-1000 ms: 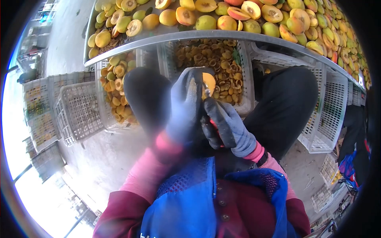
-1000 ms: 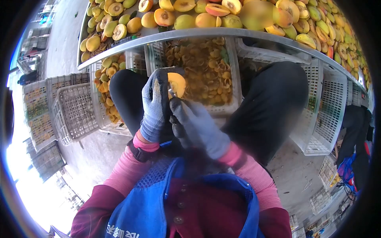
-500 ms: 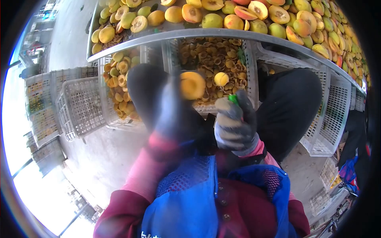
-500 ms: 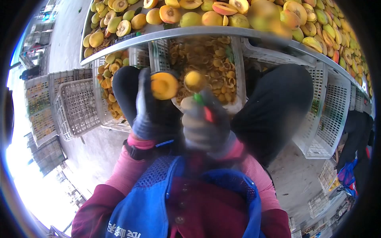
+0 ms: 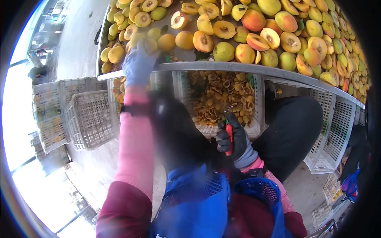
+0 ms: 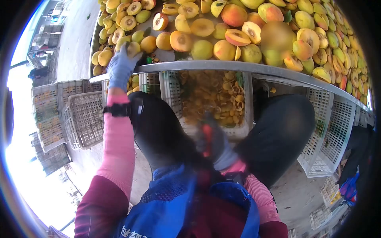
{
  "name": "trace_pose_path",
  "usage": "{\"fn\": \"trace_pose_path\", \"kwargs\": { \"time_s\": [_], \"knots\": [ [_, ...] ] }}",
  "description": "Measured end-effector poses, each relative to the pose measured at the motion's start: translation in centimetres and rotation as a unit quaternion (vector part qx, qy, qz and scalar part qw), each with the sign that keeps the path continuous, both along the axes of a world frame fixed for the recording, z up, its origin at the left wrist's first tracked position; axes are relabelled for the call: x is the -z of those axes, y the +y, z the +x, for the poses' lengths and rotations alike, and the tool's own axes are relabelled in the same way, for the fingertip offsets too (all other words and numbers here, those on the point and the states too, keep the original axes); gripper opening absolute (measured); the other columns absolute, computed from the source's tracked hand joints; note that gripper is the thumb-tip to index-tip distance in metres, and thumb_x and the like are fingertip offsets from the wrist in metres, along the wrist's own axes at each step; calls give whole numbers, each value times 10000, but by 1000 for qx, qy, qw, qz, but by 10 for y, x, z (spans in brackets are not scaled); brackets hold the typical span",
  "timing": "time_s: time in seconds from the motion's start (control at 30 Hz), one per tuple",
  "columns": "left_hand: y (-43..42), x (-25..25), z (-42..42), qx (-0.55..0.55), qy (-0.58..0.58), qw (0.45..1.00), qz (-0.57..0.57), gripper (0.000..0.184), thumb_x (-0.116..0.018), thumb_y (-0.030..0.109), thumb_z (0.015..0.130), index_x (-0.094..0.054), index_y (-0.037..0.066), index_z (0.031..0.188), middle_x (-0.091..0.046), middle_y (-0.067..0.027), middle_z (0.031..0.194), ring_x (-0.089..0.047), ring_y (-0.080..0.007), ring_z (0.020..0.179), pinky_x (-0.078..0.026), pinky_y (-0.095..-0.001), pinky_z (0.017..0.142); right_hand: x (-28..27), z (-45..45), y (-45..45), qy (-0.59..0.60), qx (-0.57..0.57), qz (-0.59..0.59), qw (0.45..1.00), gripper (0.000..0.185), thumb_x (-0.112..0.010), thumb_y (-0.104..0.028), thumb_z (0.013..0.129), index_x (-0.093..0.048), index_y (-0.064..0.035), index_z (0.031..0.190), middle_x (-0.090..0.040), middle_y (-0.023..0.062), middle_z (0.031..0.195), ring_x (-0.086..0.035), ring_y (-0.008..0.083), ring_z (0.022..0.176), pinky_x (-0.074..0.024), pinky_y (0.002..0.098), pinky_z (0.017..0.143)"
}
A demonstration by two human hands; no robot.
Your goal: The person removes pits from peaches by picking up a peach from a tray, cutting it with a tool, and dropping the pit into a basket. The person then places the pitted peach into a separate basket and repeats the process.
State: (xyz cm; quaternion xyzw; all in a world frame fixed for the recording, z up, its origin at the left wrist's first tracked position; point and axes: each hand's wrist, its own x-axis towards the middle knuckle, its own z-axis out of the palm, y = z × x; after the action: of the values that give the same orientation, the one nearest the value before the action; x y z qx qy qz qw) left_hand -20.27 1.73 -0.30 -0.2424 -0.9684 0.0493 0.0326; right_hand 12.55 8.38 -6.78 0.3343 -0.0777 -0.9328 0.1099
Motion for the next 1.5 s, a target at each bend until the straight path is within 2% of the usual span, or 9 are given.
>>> {"fn": "trace_pose_path", "kwargs": {
  "time_s": [0.27,0.43,0.53,0.63,0.73,0.83,0.93,1.3,1.5],
  "knots": [
    [19,-22,75,308,-155,900,266,699,-850,260,556,-562,74,1165,-580,-147,1093,-569,-333,1000,-453,-386,884,-17,-10,13,-72,6,311,948,367,-538,-501,891,-558,-136,924,-469,-17,605,-415,102,410,-341,238,380],
    [9,-34,158,297,-302,888,179,860,-863,209,479,-505,43,1243,-523,-160,1129,-540,-325,1060,-441,-393,908,-68,-23,32,-59,1,450,891,348,-620,-369,868,-563,-80,1053,-544,24,658,-491,103,445,-398,233,401],
    [-7,-26,165,246,-429,786,371,802,-839,255,594,-478,71,1286,-506,-136,1112,-569,-259,973,-488,-361,804,-62,-23,32,31,54,543,838,450,-677,-242,821,-510,-24,1177,-584,42,732,-531,96,487,-429,225,429],
    [-14,-27,172,97,-560,706,423,722,-780,121,676,-441,15,1304,-533,-134,1132,-569,-236,986,-478,-326,817,-54,-16,32,103,73,390,912,455,-674,-174,804,-492,7,1179,-575,41,754,-519,88,492,-413,219,422],
    [-27,-12,178,58,-579,697,420,519,-635,104,831,-434,3,1298,-559,-147,1081,-581,-216,935,-475,-285,797,-56,-19,25,64,51,518,851,378,-622,-89,826,-502,4,1173,-586,73,869,-540,104,661,-439,240,542],
    [-28,18,194,290,-132,854,412,366,-425,300,982,-507,2,1179,-579,-107,969,-572,-163,877,-463,-250,748,-57,-6,16,15,-87,729,678,251,-568,-49,855,-540,5,1099,-596,98,932,-574,141,786,-472,281,646],
    [-15,-12,211,-39,-512,642,569,333,-407,294,986,-527,4,1095,-573,-95,927,-558,-157,838,-459,-256,721,-71,-4,-5,18,2,759,651,174,-536,-119,894,-566,9,1008,-616,152,841,-616,267,719,-477,340,636],
    [-10,-7,242,-26,-388,683,618,308,-402,277,991,-549,10,1034,-551,-50,912,-511,-116,825,-434,-258,761,-56,12,-27,24,-65,881,467,351,-499,-138,931,-472,53,1225,-594,200,943,-574,335,840,-457,379,756],
    [-7,-1,245,-42,-401,699,591,270,-436,261,977,-551,18,1005,-537,-48,881,-489,-110,814,-427,-258,747,-61,13,-13,35,-107,758,642,335,-492,-242,927,-524,27,1123,-591,206,932,-573,347,835,-447,395,759]
  ]
}}
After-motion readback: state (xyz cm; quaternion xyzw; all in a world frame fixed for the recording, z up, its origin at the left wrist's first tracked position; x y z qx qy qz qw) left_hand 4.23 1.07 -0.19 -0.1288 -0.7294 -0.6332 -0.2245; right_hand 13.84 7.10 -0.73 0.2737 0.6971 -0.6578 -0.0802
